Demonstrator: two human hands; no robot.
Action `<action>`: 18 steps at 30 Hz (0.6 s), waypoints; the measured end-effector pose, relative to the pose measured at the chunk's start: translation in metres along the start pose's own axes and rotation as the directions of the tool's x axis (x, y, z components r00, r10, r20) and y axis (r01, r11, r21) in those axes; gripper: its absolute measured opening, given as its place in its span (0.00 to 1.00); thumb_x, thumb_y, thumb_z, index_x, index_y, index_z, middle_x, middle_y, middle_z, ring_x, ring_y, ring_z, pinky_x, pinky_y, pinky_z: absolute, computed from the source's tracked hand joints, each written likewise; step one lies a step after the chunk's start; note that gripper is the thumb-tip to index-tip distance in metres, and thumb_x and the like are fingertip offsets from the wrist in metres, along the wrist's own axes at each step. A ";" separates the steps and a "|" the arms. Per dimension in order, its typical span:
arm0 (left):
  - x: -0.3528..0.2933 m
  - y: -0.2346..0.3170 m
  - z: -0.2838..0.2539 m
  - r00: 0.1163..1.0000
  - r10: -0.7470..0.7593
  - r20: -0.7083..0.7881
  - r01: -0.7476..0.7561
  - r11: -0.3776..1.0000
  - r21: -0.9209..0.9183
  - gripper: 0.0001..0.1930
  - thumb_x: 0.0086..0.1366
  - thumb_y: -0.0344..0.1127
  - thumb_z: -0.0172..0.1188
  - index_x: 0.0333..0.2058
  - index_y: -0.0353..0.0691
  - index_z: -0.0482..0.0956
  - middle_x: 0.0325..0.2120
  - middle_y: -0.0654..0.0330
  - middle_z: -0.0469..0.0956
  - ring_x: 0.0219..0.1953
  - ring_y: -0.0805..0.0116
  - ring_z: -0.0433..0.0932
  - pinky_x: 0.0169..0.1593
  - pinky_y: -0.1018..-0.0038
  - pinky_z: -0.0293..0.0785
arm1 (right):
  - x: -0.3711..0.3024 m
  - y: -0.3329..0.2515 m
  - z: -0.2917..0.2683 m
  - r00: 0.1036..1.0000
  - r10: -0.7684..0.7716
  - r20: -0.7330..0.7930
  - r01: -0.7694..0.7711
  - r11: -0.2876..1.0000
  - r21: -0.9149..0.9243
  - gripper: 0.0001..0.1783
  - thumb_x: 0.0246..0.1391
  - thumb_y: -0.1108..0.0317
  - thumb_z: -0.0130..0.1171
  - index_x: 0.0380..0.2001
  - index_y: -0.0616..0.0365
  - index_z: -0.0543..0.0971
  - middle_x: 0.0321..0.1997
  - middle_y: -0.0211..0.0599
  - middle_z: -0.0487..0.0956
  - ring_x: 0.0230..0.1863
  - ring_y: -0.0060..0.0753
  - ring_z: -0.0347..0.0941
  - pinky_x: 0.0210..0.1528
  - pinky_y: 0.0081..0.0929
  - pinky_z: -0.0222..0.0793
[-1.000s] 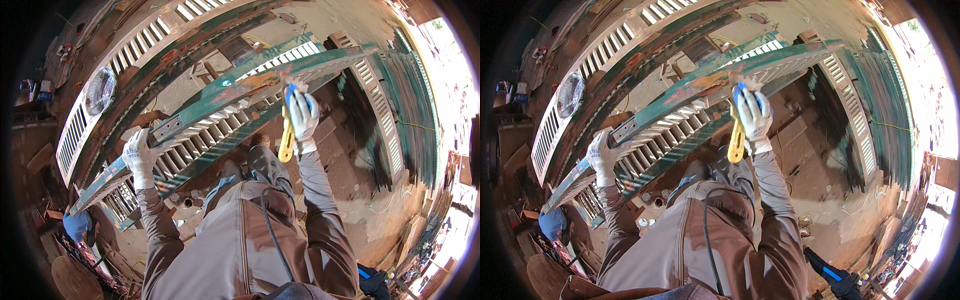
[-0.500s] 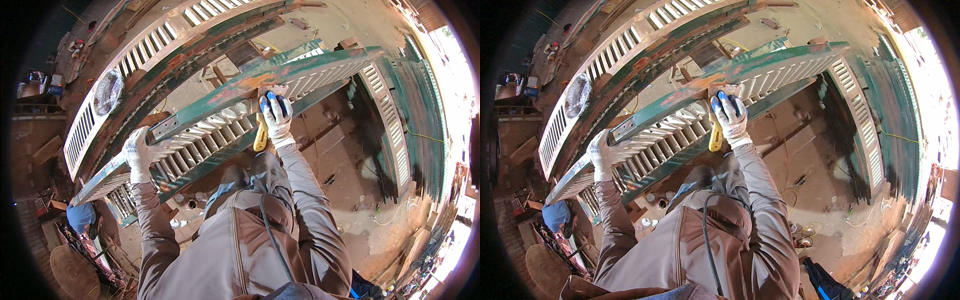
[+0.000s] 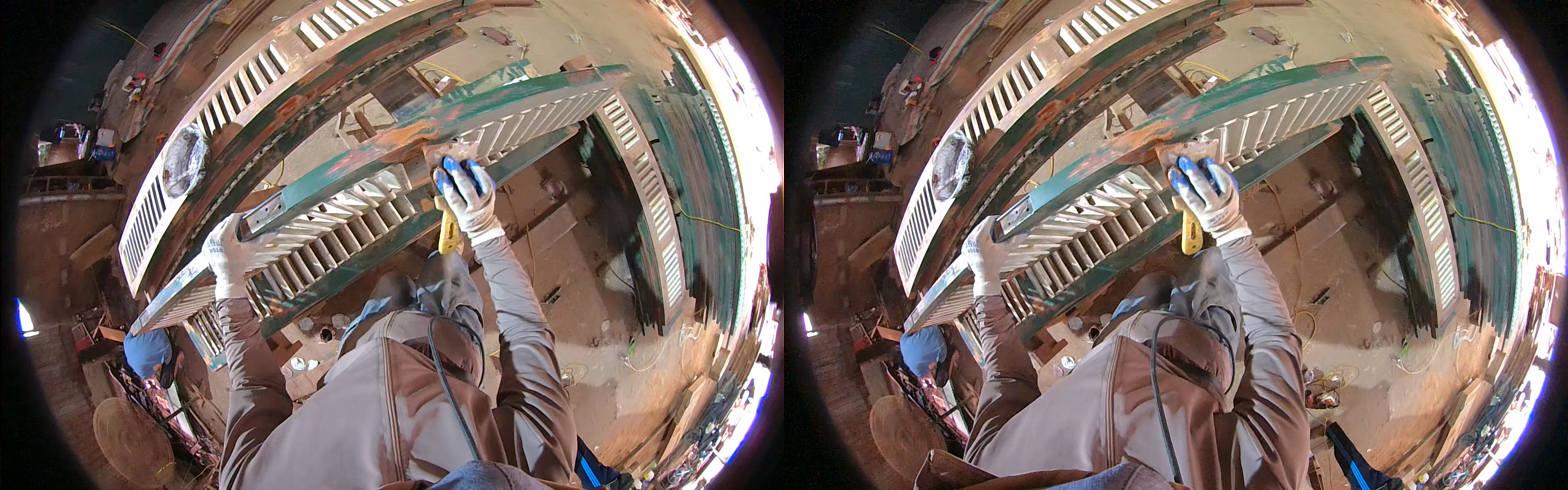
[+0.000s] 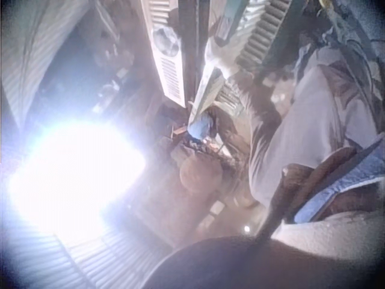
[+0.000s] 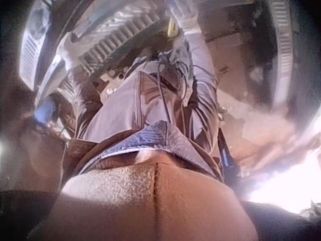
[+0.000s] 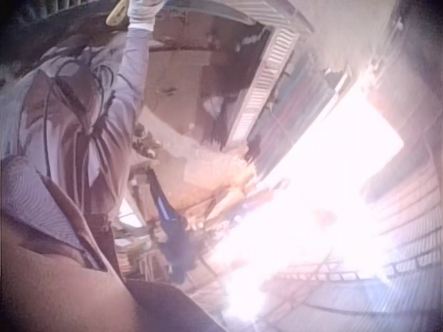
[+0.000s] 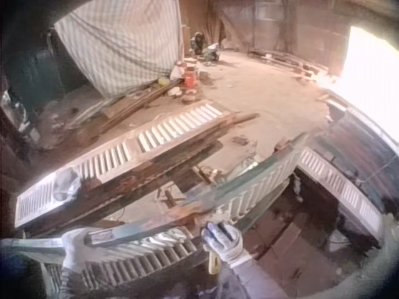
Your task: The person applies a finish to a wooden slatted panel using a yellow applicator, repeatedly dipping it into a metal container held in the other hand. The person works along the panel's frame and slats, then moves to a second panel and continues the same application process.
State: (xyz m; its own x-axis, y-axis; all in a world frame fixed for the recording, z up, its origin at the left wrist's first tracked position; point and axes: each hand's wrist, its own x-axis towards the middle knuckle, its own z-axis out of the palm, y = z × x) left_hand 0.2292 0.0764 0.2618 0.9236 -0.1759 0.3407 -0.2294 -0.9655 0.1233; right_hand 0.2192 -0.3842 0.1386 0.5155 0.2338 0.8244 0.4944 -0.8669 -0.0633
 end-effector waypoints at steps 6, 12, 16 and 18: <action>-0.010 -0.021 0.013 0.997 0.032 -0.075 -0.035 0.998 -0.045 0.32 0.37 0.57 0.81 0.38 0.43 0.84 0.29 0.55 0.82 0.32 0.52 0.82 0.37 0.64 0.77 | 0.006 0.025 0.017 0.993 -0.116 0.036 0.116 0.993 0.007 0.27 0.53 0.63 0.65 0.58 0.30 0.80 0.69 0.17 0.70 0.68 0.39 0.60 0.62 0.34 0.71; -0.003 -0.011 0.004 0.989 -0.081 0.122 0.078 0.996 0.034 0.40 0.38 0.56 0.84 0.47 0.35 0.84 0.40 0.51 0.85 0.42 0.58 0.85 0.49 0.67 0.80 | 0.008 0.023 0.026 0.989 -0.136 0.055 0.136 0.991 -0.005 0.30 0.50 0.65 0.66 0.59 0.28 0.80 0.66 0.11 0.72 0.56 0.34 0.65 0.53 0.29 0.77; -0.006 -0.018 0.008 0.995 -0.072 0.076 0.070 0.997 0.024 0.40 0.36 0.57 0.85 0.45 0.35 0.84 0.39 0.51 0.85 0.40 0.57 0.85 0.48 0.67 0.80 | 0.003 0.018 0.011 0.969 -0.142 0.201 0.148 0.989 -0.012 0.28 0.53 0.63 0.62 0.58 0.28 0.80 0.67 0.12 0.71 0.59 0.34 0.67 0.60 0.33 0.73; -0.001 -0.008 0.004 0.994 -0.073 0.080 0.072 0.997 0.022 0.40 0.36 0.57 0.85 0.44 0.35 0.84 0.39 0.52 0.85 0.40 0.56 0.85 0.48 0.67 0.80 | 0.005 0.017 -0.001 0.970 -0.144 0.197 0.144 0.989 0.011 0.27 0.53 0.62 0.63 0.58 0.29 0.80 0.68 0.13 0.71 0.61 0.34 0.66 0.61 0.33 0.73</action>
State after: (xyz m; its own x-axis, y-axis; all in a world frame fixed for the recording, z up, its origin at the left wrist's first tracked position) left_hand 0.2311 0.0836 0.2567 0.9594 -0.1195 0.2553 -0.1558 -0.9796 0.1267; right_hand 0.2291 -0.3979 0.1426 0.5664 0.4380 0.6981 0.5715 -0.8190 0.0501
